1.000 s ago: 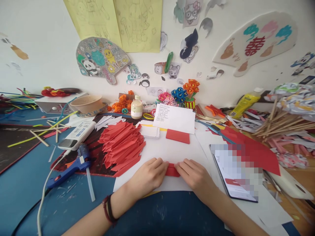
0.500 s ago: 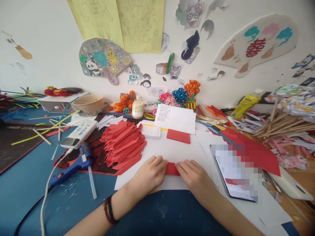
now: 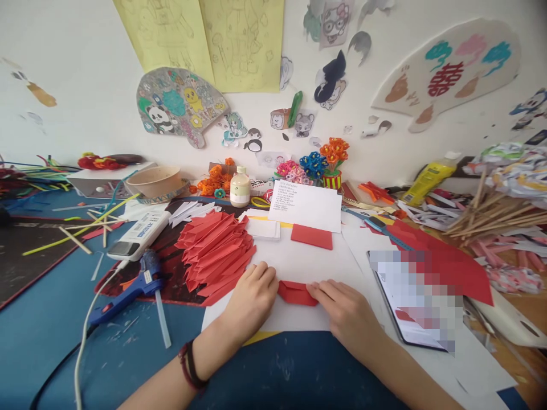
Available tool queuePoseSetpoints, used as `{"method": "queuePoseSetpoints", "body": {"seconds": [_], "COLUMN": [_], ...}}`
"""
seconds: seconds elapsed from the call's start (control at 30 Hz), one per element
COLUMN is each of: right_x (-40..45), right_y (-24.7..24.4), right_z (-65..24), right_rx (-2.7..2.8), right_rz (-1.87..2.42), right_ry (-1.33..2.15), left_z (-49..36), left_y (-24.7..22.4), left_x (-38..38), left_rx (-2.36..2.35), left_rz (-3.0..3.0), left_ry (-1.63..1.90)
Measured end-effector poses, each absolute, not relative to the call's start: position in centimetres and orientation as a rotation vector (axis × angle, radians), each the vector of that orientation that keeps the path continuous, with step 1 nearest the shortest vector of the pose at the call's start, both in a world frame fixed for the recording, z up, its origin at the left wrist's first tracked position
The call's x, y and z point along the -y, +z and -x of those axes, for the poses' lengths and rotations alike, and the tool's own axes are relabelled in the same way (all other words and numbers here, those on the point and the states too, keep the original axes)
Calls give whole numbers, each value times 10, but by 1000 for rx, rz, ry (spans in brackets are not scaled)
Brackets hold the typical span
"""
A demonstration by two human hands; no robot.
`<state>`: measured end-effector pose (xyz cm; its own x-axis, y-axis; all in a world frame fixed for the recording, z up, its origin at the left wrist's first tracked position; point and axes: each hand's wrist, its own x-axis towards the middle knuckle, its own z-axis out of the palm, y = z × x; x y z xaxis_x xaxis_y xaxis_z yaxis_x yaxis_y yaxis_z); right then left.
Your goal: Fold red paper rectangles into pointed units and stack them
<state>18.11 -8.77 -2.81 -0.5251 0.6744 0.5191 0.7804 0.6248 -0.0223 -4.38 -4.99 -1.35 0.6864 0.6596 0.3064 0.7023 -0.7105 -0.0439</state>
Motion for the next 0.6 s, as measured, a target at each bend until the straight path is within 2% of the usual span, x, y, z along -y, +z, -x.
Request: {"method": "queuePoseSetpoints", "body": {"seconds": [0.13, 0.27, 0.4, 0.6], "right_x": [87, 87, 79, 54], "right_y": [-33, -31, -15, 13], "right_z": [-183, -182, -176, -168], "right_rx": [2314, 2186, 2070, 2142], "right_rz": [1154, 1256, 1404, 1410], "right_ry": [-169, 89, 348, 785], "left_z": [36, 28, 27, 34], "left_y": [-9, -4, -4, 4], "left_x": [52, 50, 44, 38], "left_rx": [1373, 1511, 1585, 1589], "left_rz": [2713, 2757, 2860, 2956], "left_ry": [-640, -635, -725, -984]}}
